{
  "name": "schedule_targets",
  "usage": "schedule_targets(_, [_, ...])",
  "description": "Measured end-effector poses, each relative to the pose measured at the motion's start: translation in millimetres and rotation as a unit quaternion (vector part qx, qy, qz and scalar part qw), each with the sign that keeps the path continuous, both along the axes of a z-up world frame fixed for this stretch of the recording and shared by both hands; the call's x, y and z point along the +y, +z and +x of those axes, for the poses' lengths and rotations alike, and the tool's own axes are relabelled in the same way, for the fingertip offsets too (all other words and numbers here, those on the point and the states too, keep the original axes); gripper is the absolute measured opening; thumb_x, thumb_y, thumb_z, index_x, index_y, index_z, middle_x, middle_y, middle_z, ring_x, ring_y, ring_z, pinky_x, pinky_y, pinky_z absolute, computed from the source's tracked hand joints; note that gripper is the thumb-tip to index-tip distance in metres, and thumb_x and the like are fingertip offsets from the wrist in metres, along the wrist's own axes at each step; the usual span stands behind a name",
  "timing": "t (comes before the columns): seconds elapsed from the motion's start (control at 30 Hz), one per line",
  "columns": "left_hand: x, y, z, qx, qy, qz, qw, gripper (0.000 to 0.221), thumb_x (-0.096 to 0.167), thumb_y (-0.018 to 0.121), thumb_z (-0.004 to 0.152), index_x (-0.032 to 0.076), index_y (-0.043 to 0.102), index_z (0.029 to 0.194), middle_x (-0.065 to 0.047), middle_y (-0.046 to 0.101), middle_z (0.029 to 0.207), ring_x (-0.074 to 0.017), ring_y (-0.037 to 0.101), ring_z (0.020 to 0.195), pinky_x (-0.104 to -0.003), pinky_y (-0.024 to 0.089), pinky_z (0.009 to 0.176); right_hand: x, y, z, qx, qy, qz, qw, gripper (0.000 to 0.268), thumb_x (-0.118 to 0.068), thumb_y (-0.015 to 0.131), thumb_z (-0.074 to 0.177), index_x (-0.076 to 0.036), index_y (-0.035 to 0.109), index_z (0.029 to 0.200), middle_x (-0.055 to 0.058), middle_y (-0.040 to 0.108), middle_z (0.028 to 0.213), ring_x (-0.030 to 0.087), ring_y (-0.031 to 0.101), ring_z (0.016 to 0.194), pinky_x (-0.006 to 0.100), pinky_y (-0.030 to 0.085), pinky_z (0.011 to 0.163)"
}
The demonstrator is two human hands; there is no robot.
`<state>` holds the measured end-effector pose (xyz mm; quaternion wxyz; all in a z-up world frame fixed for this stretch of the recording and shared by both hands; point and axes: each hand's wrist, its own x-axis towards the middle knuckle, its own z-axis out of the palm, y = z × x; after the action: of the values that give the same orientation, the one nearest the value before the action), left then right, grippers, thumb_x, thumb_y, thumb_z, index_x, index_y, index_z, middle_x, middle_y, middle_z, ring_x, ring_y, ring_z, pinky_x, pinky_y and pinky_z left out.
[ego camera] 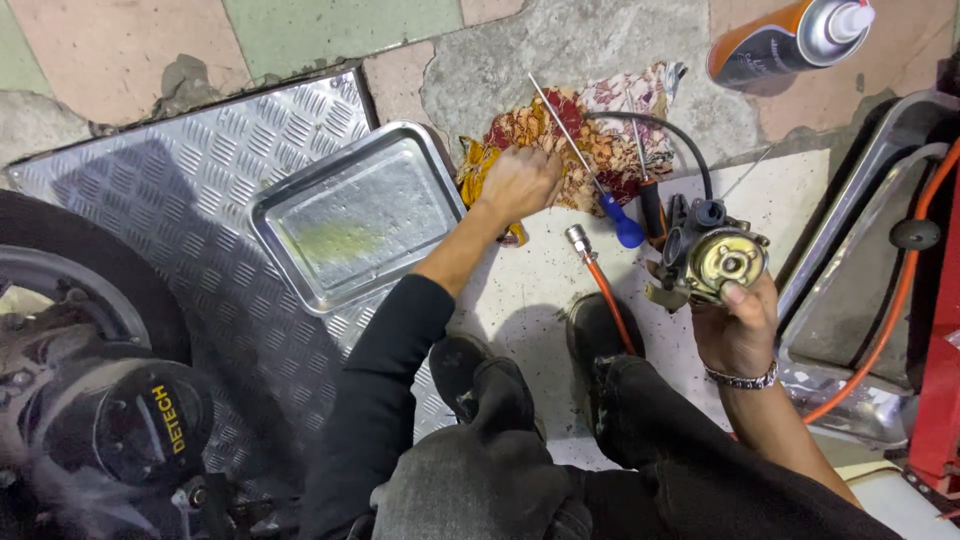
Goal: The person assembles a motorcycle carburetor by hand, inserting a spring and attaching a brass float bowl. They then use a blue-handled screwdriver to tighten the bowl onto the carburetor body.
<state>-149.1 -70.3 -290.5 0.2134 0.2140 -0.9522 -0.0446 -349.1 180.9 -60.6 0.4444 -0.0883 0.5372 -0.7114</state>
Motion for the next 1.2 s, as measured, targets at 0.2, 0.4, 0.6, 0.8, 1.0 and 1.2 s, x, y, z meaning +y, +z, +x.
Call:
schedule_targets(0.2, [32,151,-53,0.128,-0.048,0.051,0.989,0.022,0.026,0.048,0.1,0.016,0.068,0.1,-0.006,0.062,0.086,-0.0243,0.068,0.088,-0.038,0.051,0.077,-13,25,10,0.022,-0.018,0.021,0.999,0.05,-0.015,0.07,0.078,-0.003,0.053,0.124,0.015,0.068,0.107,0.023,0.072,0.098,0.04,0.065,0.091])
schedule_targets(0.4, [49,124,-74,0.209,-0.244,-0.019,0.947,0.015,0.002,0.049,0.097,0.001,0.062,0.09,-0.013,0.053,0.083,-0.0344,0.054,0.08,-0.045,0.043,0.075,-17,29,12,0.038,0.015,0.036,0.999,0.056,-0.022,0.068,0.078,-0.002,0.05,0.127,0.016,0.065,0.11,0.025,0.069,0.1,0.041,0.062,0.091])
schedule_targets(0.6, [30,152,-32,0.081,-0.151,-0.045,0.984,0.013,0.01,0.059,0.101,0.012,0.069,0.109,-0.007,0.058,0.107,-0.0209,0.058,0.103,-0.032,0.047,0.089,-11,21,-7,0.022,0.021,0.026,0.999,0.063,-0.027,0.07,0.077,-0.002,0.049,0.13,0.017,0.065,0.111,0.027,0.069,0.1,0.043,0.063,0.089])
schedule_targets(0.8, [5,278,50,0.41,-0.047,0.281,0.867,0.012,-0.001,0.062,0.099,0.005,0.061,0.108,-0.021,0.069,0.104,-0.0451,0.073,0.1,-0.049,0.065,0.082,-28,16,0,0.071,0.05,0.025,0.996,0.067,-0.022,0.071,0.078,-0.004,0.047,0.137,0.014,0.059,0.121,0.024,0.064,0.108,0.038,0.063,0.087])
schedule_targets(1.0, [40,396,103,0.473,0.138,0.413,0.766,0.047,-0.016,0.063,0.091,-0.012,0.034,0.128,-0.034,0.067,0.093,-0.0358,0.074,0.067,-0.041,0.067,0.062,-74,43,53,0.04,0.046,0.007,0.998,0.069,-0.012,0.077,0.08,-0.002,0.044,0.14,0.013,0.056,0.12,0.026,0.063,0.114,0.041,0.063,0.097])
schedule_targets(1.2, [73,422,112,0.443,0.115,0.391,0.799,0.031,-0.002,0.061,0.097,-0.011,0.037,0.115,-0.037,0.07,0.095,-0.0372,0.077,0.073,-0.042,0.066,0.067,-90,67,79,0.12,0.122,0.043,0.984,0.076,-0.016,0.084,0.075,0.0,0.044,0.137,0.021,0.053,0.12,0.032,0.058,0.112,0.043,0.058,0.101])
